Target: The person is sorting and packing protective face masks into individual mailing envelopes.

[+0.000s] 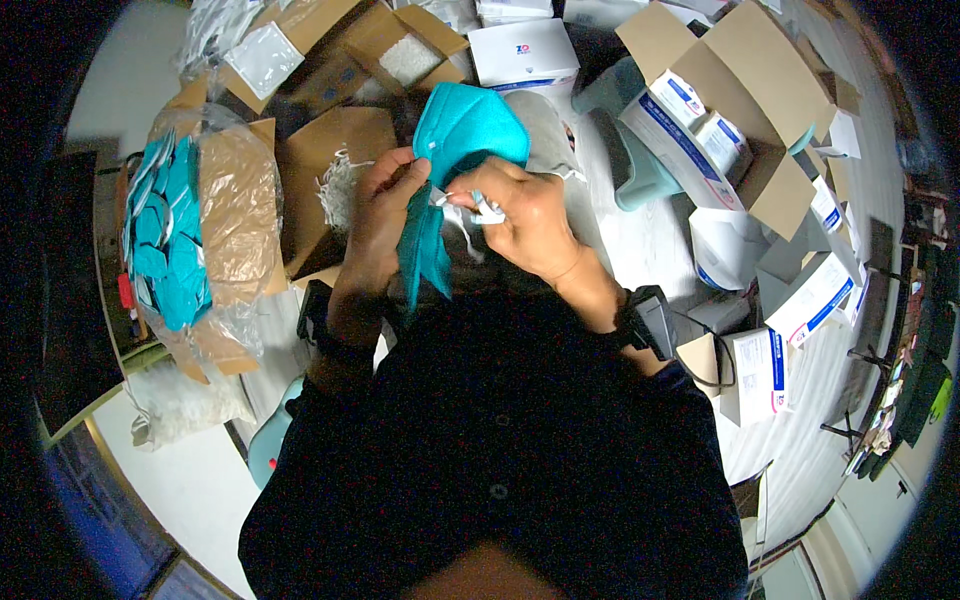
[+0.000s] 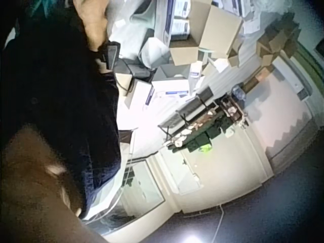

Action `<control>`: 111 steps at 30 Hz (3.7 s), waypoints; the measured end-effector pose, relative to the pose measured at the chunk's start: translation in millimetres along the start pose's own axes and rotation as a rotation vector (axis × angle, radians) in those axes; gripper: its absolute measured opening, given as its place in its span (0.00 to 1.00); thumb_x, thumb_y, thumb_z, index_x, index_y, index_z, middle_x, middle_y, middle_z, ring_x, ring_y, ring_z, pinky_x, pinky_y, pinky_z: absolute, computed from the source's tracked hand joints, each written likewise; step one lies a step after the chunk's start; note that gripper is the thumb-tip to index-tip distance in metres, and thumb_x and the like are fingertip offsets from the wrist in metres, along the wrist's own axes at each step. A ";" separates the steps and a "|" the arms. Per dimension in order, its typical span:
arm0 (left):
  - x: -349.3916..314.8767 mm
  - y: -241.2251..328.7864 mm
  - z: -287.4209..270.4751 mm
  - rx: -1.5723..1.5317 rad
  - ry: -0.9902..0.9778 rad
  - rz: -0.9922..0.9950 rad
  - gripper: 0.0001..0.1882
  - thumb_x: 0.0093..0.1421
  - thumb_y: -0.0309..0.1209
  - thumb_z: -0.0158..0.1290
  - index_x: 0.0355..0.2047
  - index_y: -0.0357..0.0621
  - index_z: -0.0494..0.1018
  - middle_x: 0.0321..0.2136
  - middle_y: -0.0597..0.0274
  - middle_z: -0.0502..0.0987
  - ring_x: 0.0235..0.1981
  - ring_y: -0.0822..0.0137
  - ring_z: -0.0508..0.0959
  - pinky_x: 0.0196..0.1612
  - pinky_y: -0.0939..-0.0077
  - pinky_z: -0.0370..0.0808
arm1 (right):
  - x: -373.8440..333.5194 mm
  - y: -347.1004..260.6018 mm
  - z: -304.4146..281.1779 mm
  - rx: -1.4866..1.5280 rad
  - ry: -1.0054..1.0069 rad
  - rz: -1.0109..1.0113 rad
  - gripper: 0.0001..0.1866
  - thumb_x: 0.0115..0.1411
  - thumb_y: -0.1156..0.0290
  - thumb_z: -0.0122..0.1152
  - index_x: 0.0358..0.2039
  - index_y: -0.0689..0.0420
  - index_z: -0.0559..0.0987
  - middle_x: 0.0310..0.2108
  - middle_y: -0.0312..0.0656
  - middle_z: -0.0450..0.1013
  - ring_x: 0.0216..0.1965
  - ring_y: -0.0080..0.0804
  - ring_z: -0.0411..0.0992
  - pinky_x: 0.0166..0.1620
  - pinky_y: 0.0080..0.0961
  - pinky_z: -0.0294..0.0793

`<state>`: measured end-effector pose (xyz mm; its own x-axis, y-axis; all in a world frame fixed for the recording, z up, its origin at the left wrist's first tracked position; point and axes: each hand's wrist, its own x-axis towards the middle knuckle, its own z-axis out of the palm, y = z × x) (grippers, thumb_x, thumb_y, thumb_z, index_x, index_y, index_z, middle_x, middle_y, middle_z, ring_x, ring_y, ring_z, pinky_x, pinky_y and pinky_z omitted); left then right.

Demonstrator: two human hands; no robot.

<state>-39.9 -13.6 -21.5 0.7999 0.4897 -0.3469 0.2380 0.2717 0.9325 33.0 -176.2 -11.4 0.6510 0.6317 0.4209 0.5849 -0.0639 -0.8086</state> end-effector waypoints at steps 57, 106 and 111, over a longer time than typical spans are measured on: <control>64.0 -84.2 -138.4 0.267 0.168 0.166 0.10 0.65 0.34 0.46 0.31 0.45 0.73 0.19 0.68 0.71 0.19 0.73 0.70 0.22 0.78 0.69 | -6.4 -45.6 51.6 0.437 -0.310 0.280 0.04 0.55 0.80 0.60 0.31 0.61 0.75 0.28 0.41 0.74 0.31 0.26 0.74 0.35 0.23 0.72; -65.7 -163.4 -151.0 -0.695 0.374 -0.117 0.33 0.67 0.57 0.33 0.49 0.38 0.68 0.36 0.54 0.74 0.32 0.62 0.76 0.35 0.68 0.74 | 67.4 2.8 205.2 0.294 -0.825 0.233 0.34 0.59 0.63 0.62 0.62 0.57 0.59 0.57 0.53 0.64 0.56 0.44 0.67 0.53 0.34 0.70; -26.7 -106.6 -141.7 -0.789 0.726 -0.288 0.41 0.63 0.64 0.34 0.49 0.32 0.68 0.40 0.50 0.75 0.39 0.59 0.77 0.42 0.65 0.76 | 3.8 -55.3 174.4 -0.087 -0.772 0.178 0.38 0.55 0.58 0.66 0.60 0.59 0.57 0.52 0.56 0.67 0.54 0.47 0.68 0.51 0.38 0.71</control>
<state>-164.7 61.8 -126.0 0.1971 0.6221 -0.7577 -0.2606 0.7783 0.5712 -81.3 -35.6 -36.8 0.2374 0.9610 -0.1415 0.5602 -0.2545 -0.7883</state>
